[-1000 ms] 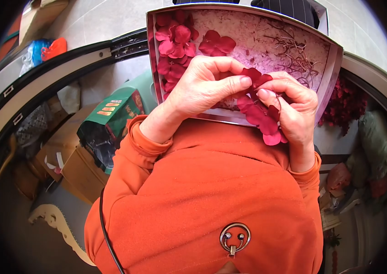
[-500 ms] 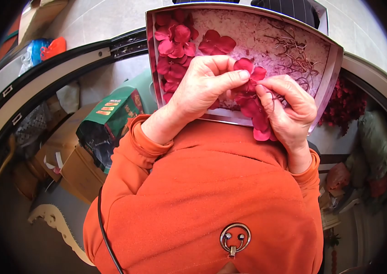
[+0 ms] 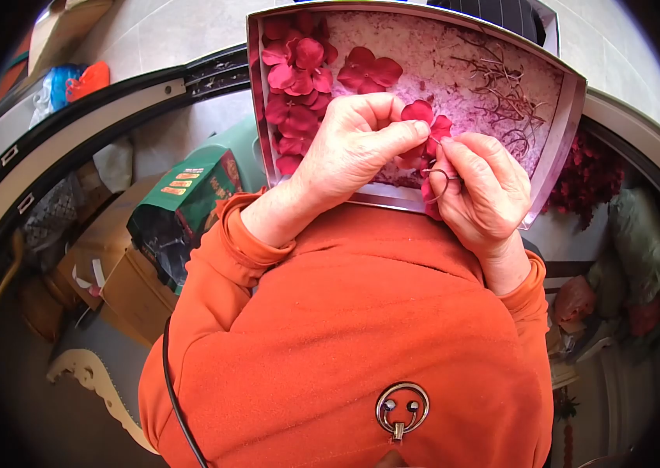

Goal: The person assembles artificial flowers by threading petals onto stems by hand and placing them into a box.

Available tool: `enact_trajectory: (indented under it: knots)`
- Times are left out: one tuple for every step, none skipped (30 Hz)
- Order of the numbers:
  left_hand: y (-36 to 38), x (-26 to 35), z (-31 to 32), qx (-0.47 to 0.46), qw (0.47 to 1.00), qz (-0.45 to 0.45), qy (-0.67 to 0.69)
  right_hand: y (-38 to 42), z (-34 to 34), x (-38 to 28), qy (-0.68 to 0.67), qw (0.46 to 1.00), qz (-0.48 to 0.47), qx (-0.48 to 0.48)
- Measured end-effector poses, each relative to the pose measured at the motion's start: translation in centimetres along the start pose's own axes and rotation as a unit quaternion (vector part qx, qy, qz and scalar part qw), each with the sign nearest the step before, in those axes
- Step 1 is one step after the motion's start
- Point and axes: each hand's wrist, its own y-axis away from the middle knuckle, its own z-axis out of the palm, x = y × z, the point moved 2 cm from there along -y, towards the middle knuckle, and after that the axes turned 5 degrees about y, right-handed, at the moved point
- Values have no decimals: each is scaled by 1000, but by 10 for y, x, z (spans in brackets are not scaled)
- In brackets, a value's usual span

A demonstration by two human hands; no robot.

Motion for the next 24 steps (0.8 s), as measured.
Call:
enact_trajectory:
  knots:
    - [0,1,1,0,1000,0,0,0,0,0,8,1000,-7,-6]
    - [1,2,2,5,1000,-2,1,0,0,0,8,1000,-7,-6]
    - [2,2,2,10,1000,-3,2,0,0,0,6,1000,-5,-10]
    - [2,2,3,11,1000,-3,2,0,1,0,4,1000,-2,-15]
    - [2,2,4,10,1000,19,-5,0,1,0,4,1000,-2,-15]
    - [2,2,5,10,999,41,-13,0,2,-1,-6,1000,12,-18]
    - [2,1,5,10,999,41,-12,0,2,-1,-16,999,25,-20]
    - [2,0,5,11,999,40,-7,0,3,-1,-16,999,25,-20]
    - [2,-1,5,12,999,39,-1,0,4,-1,-20,999,28,-19]
    - [2,-1,5,12,999,39,-1,0,4,-1,-23,999,31,-18]
    - [2,-2,4,8,999,46,-9,0,4,-1,-23,999,31,-18]
    - [2,-2,4,4,998,53,-17,0,4,-1,-28,999,39,-20]
    - [2,-2,4,4,998,52,-17,1,4,-1,-34,998,47,-22]
    - [2,-2,5,6,998,51,-24,1,4,-1,-34,998,47,-22]
    - [2,-2,5,8,998,51,-31,1,5,-1,-31,998,46,-20]
    - [3,-2,6,8,998,51,-31,1,5,-1,-28,998,44,-17]
    - [3,-3,6,19,999,33,-14,1,5,-2,-28,998,44,-17]
    - [3,-4,6,29,999,16,3,1,5,-2,-32,998,45,-22]
    - [3,-4,7,29,999,16,3,1,6,-3,-37,998,45,-26]
    - [3,-4,8,28,999,15,24,1,6,-3,-37,998,45,-26]
    - [4,-4,8,27,999,14,45,1,7,-3,-31,998,43,-23]
    - [3,-5,8,27,999,14,45,2,7,-3,-25,999,41,-20]
    - [3,-5,9,28,998,20,47,1,7,-3,-26,999,41,-20]
    - [3,-6,9,29,998,26,49,1,7,-3,-24,999,40,-20]
